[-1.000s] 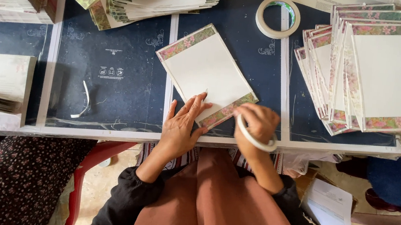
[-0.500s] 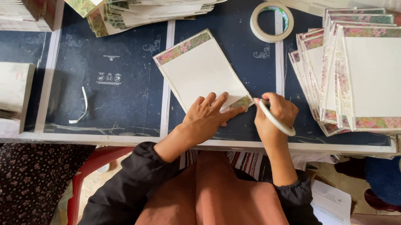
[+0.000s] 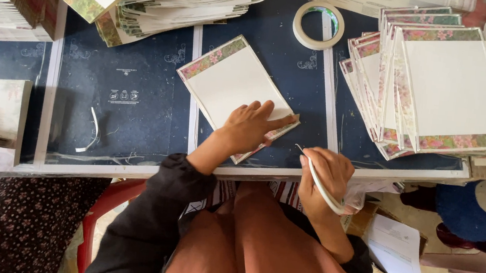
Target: Applying double-sided adhesive tape to the borders of printed cards in a production environment.
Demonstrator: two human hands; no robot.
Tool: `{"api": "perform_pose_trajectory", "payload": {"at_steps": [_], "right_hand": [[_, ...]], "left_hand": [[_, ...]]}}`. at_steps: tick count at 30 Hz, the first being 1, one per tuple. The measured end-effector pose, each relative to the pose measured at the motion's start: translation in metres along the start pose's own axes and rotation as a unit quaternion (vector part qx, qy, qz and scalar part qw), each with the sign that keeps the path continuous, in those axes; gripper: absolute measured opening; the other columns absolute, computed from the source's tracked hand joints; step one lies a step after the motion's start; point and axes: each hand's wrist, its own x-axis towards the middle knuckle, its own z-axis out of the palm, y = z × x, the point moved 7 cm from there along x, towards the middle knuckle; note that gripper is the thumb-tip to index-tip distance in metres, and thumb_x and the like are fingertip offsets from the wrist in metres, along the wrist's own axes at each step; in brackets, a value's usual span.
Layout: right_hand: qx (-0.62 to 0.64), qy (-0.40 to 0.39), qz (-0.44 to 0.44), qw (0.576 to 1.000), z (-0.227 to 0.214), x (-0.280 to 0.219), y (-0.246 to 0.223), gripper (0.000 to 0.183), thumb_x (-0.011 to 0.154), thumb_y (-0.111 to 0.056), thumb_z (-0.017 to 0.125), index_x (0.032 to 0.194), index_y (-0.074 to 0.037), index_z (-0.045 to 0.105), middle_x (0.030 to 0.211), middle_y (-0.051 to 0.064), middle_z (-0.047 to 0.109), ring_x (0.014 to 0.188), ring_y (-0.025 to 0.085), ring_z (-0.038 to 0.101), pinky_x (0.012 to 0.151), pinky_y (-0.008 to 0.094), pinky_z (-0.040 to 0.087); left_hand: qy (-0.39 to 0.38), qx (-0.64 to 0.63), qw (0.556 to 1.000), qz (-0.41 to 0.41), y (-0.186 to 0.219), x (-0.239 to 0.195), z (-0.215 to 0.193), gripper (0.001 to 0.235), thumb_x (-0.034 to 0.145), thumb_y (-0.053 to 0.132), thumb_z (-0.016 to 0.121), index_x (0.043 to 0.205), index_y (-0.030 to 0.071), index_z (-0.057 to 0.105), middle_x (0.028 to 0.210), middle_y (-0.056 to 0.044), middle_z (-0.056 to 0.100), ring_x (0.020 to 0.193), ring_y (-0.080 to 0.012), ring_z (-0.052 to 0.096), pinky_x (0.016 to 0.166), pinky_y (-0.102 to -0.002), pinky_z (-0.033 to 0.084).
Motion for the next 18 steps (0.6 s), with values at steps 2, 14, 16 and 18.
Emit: {"api": "perform_pose_trajectory", "payload": {"at_steps": [2, 14, 16, 18], "right_hand": [[0.016, -0.017, 0.012, 1.0, -0.004, -0.009, -0.003, 0.013, 0.087, -0.012, 0.065, 0.1, -0.01, 0.066, 0.091, 0.004, 0.064, 0.087, 0.021, 0.061, 0.085, 0.036, 0.036], [0.245, -0.168, 0.305, 0.905, 0.026, -0.088, 0.02, 0.055, 0.086, -0.026, 0.059, 0.137, -0.012, 0.041, 0.139, 0.013, 0.047, 0.112, 0.025, 0.059, 0.093, 0.031, 0.047], [0.218, -0.108, 0.271, 0.932, 0.01, -0.076, 0.018, 0.045, 0.087, -0.02, 0.059, 0.129, -0.007, 0.047, 0.128, 0.014, 0.054, 0.109, 0.025, 0.059, 0.092, 0.033, 0.048], [0.189, -0.046, 0.236, 0.952, -0.008, -0.066, 0.02, 0.035, 0.089, -0.015, 0.059, 0.121, -0.002, 0.054, 0.116, 0.016, 0.061, 0.105, 0.025, 0.058, 0.092, 0.034, 0.048]], "left_hand": [[-0.032, -0.047, 0.998, 0.016, 0.002, -0.015, -0.017, 0.079, 0.072, 0.024, 0.077, 0.141, 0.03, 0.039, 0.113, -0.014, 0.05, 0.099, -0.0303, 0.057, 0.081, -0.038, 0.05], [0.091, -0.021, 0.976, -0.196, -0.081, -0.051, 0.012, 0.121, 0.056, 0.081, 0.068, 0.148, 0.029, 0.009, 0.145, -0.015, 0.027, 0.128, -0.0366, 0.03, 0.101, -0.055, 0.026], [0.115, -0.049, 0.981, -0.151, -0.06, -0.055, 0.008, 0.119, 0.06, 0.073, 0.072, 0.148, 0.028, 0.007, 0.137, -0.013, 0.038, 0.119, -0.0334, 0.039, 0.099, -0.05, 0.031], [0.138, -0.077, 0.982, -0.104, -0.054, -0.056, -0.009, 0.117, 0.064, 0.064, 0.076, 0.148, 0.026, 0.004, 0.13, -0.011, 0.048, 0.111, -0.0301, 0.049, 0.096, -0.045, 0.036]]}}
